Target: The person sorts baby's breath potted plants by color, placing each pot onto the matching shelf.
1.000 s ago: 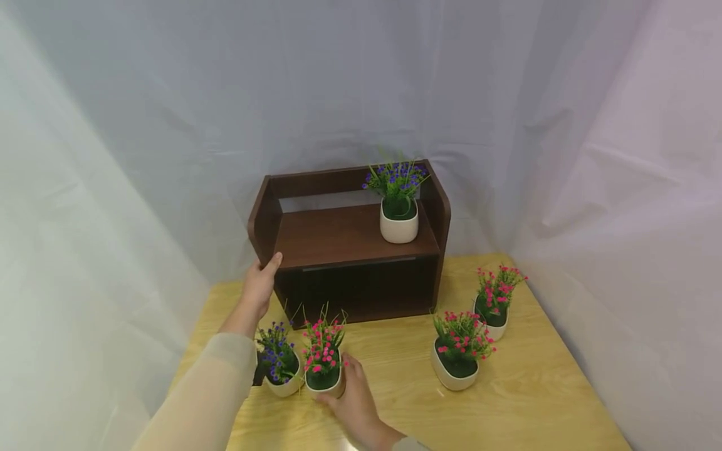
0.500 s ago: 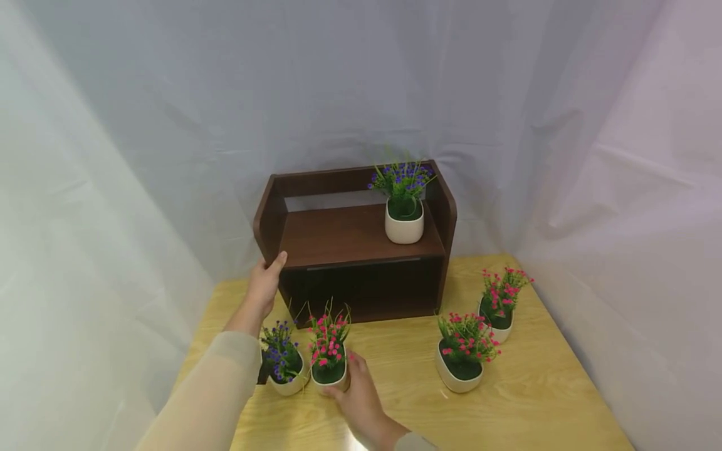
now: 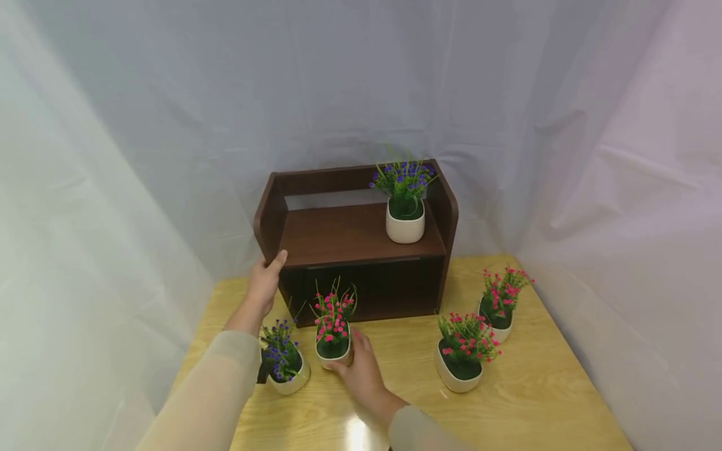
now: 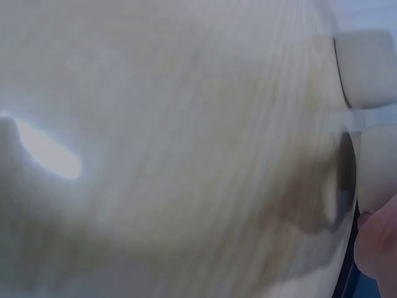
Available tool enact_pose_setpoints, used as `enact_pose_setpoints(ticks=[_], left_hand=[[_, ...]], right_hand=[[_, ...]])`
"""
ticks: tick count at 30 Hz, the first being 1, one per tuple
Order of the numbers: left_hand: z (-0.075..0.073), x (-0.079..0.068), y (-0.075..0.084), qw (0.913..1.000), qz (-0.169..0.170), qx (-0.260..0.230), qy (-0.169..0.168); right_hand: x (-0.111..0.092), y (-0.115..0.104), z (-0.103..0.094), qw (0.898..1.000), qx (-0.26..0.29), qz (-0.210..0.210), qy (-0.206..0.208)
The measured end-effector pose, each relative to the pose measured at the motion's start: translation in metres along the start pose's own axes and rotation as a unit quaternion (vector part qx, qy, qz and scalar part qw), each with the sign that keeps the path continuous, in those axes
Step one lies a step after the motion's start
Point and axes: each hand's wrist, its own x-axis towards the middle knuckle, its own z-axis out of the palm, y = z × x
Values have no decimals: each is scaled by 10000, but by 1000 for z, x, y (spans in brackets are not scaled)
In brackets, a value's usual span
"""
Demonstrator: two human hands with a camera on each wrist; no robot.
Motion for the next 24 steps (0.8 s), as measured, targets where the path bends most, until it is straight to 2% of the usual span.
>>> enact_pose_setpoints(ticks=[5, 13, 24], left_hand=[[-4, -2, 0, 10000, 34, 7, 31], [-2, 2, 0, 9998, 181, -95, 12], [-1, 1, -2, 9998, 130, -82, 123]], right_hand=[[21, 0, 2, 9999, -125, 32, -61], [54, 10, 0, 9999, -63, 9, -150], [68, 6, 6, 9997, -221, 58, 67]])
